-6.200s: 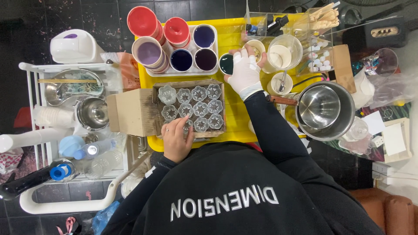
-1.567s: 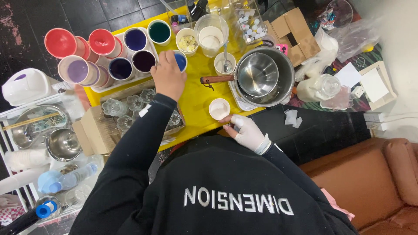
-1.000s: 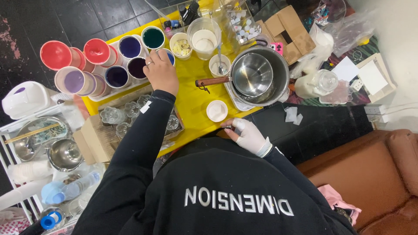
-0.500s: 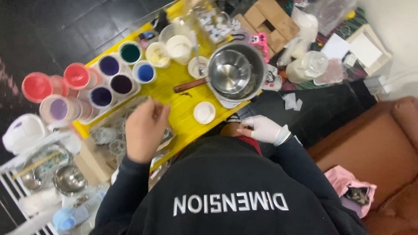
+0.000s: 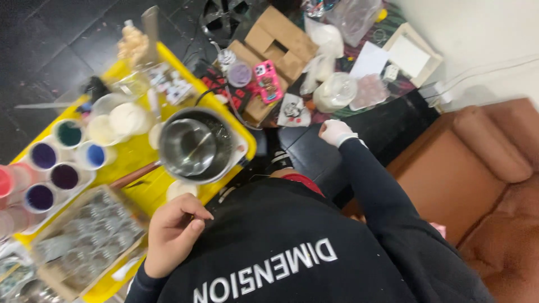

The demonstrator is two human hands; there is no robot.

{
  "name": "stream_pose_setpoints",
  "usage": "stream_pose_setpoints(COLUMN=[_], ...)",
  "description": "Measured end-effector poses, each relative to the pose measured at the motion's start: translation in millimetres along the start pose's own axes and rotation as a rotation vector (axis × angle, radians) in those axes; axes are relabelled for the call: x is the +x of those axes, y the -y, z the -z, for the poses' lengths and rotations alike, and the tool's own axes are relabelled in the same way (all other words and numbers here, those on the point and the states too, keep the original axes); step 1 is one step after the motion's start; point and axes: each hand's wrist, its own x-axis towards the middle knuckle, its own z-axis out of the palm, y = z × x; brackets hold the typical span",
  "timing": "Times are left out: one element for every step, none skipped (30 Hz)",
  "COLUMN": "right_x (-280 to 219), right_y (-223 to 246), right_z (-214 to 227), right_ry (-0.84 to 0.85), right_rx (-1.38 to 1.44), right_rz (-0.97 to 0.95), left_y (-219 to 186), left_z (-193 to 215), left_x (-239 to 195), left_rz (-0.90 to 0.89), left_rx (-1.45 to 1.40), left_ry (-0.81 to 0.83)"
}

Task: The person opens a large jar of white wax pellets and uses a metal scoop to transfer the pellets into a metal pot on the work table. They then stir the pellets in the pot while holding the pot steady with the other hand.

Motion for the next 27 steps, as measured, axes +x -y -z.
stream_pose_setpoints(right_x=[15,31,47,51,56,62,82,102,119,130,143,156,168,179,190,192,194,196,202,209,218,223,226,228,233,237,239], right_y=[-13,-27,-41,-43,-46,-48,-60,-72,-83,-89,-92,-94,-97,-99,-99,-96,-91,-86,-93,-100,-105,-106,-109,-112,-112,-112,-112], right_z=[3,6,10,21,31,40,37,33,26,29,31,33,32,30,27,37,46,56,48,40,36,34,31,28,30,32,33], right_ry=[0.001,-0.007,-0.016,-0.017,-0.023,-0.031,-0.033,-0.083,-0.128,-0.124,-0.128,-0.133,-0.13,-0.198,-0.265,-0.263,-0.16,-0.057,-0.046,-0.059,-0.08,-0.078,-0.11,-0.143,-0.141,-0.121,-0.099], right_rx=[-0.003,-0.017,-0.029,-0.033,-0.057,-0.082,-0.087,-0.064,-0.037,-0.04,-0.135,-0.229,-0.23,-0.288,-0.347,-0.35,-0.316,-0.283,-0.285,-0.192,-0.097,-0.097,-0.081,-0.065,-0.066,-0.097,-0.128], right_rz=[-0.002,0.019,0.039,0.037,-0.029,-0.095,-0.096,-0.083,-0.072,-0.073,-0.053,-0.032,-0.025,-0.012,0.006,0.019,-0.023,-0.066,-0.058,-0.069,-0.082,-0.076,-0.056,-0.037,-0.032,-0.026,-0.021], left_y=[2,4,7,13,20,28,37,47,56,66,76,86,100,114,128,142,155,168,170,171,174,176,179,181,186,191,195], left_z=[-14,-28,-42,-56,-69,-81,-96,-110,-124,-138,-152,-164,-171,-177,-183,-187,-189,-191,-194,-197,-198,-198,-199,-201,-202,-203,-204], left_x=[12,24,37,52,70,86,107,128,147,162,176,190,197,202,205,205,205,205,203,200,202,204,204,204,205,205,204], left_rz=[0.001,0.106,0.209,0.209,0.334,0.461,0.458,0.481,0.511,0.514,0.498,0.483,0.483,0.525,0.567,0.568,0.599,0.63,0.64,0.668,0.689,0.69,0.706,0.722,0.722,0.725,0.729], left_rx=[-0.004,-0.104,-0.203,-0.207,-0.249,-0.29,-0.295,-0.325,-0.354,-0.356,-0.372,-0.387,-0.386,-0.375,-0.366,-0.366,-0.376,-0.386,-0.387,-0.382,-0.376,-0.374,-0.363,-0.351,-0.351,-0.341,-0.331], left_ry=[-0.001,0.018,0.038,0.039,0.028,0.018,0.017,0.008,0.0,0.0,-0.006,-0.011,-0.019,-0.034,-0.055,-0.069,-0.079,-0.09,-0.101,-0.113,-0.122,-0.128,-0.141,-0.153,-0.159,-0.163,-0.166])
